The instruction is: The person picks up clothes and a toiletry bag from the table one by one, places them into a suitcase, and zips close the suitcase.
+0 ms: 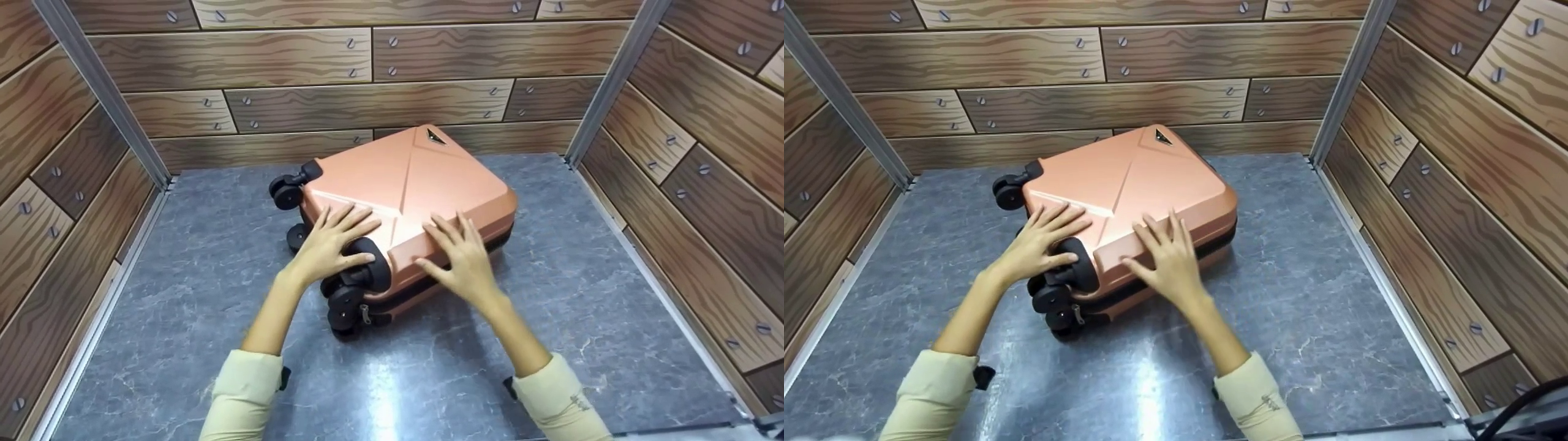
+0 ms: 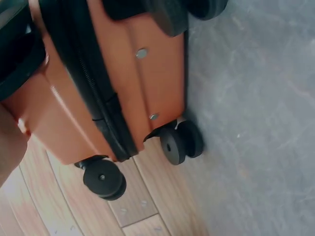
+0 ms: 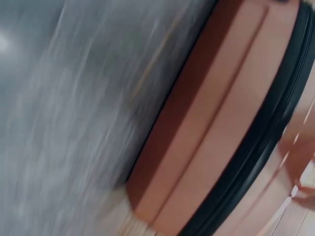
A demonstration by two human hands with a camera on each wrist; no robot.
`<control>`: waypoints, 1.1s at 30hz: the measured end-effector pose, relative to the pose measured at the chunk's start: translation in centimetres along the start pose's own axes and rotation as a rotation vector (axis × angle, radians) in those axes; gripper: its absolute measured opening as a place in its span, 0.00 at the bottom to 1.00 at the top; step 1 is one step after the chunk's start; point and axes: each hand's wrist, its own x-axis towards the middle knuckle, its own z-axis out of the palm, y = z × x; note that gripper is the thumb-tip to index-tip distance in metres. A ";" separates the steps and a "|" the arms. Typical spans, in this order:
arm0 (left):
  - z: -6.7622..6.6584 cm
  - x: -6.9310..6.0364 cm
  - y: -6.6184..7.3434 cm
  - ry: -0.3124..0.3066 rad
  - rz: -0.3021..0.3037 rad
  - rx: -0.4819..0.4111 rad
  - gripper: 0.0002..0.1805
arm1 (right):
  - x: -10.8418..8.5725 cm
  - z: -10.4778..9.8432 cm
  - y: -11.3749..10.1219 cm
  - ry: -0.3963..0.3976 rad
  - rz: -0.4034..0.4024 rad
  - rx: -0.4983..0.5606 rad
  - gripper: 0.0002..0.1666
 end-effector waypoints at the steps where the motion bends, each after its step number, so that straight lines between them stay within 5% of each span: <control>1: 0.2 0.0 -0.1 0.017 0.010 -0.001 0.36 | -0.1 0.2 -0.5 0.001 0.009 -0.004 0.38; 8: 0.6 -0.2 -0.1 0.078 0.040 -0.011 0.38 | -0.1 0.3 -0.9 -0.041 0.056 -0.038 0.39; 14: 1.0 -0.2 1.1 0.113 0.008 0.024 0.37 | -0.1 -0.2 0.3 -0.083 0.032 0.005 0.38; 27: 3.7 1.7 7.9 0.215 -0.308 0.153 0.35 | 0.7 -0.7 4.2 -0.065 0.081 0.168 0.28; 33: 4.8 2.7 10.4 0.268 -0.377 0.194 0.37 | 0.9 -1.2 4.4 -0.053 0.149 0.218 0.23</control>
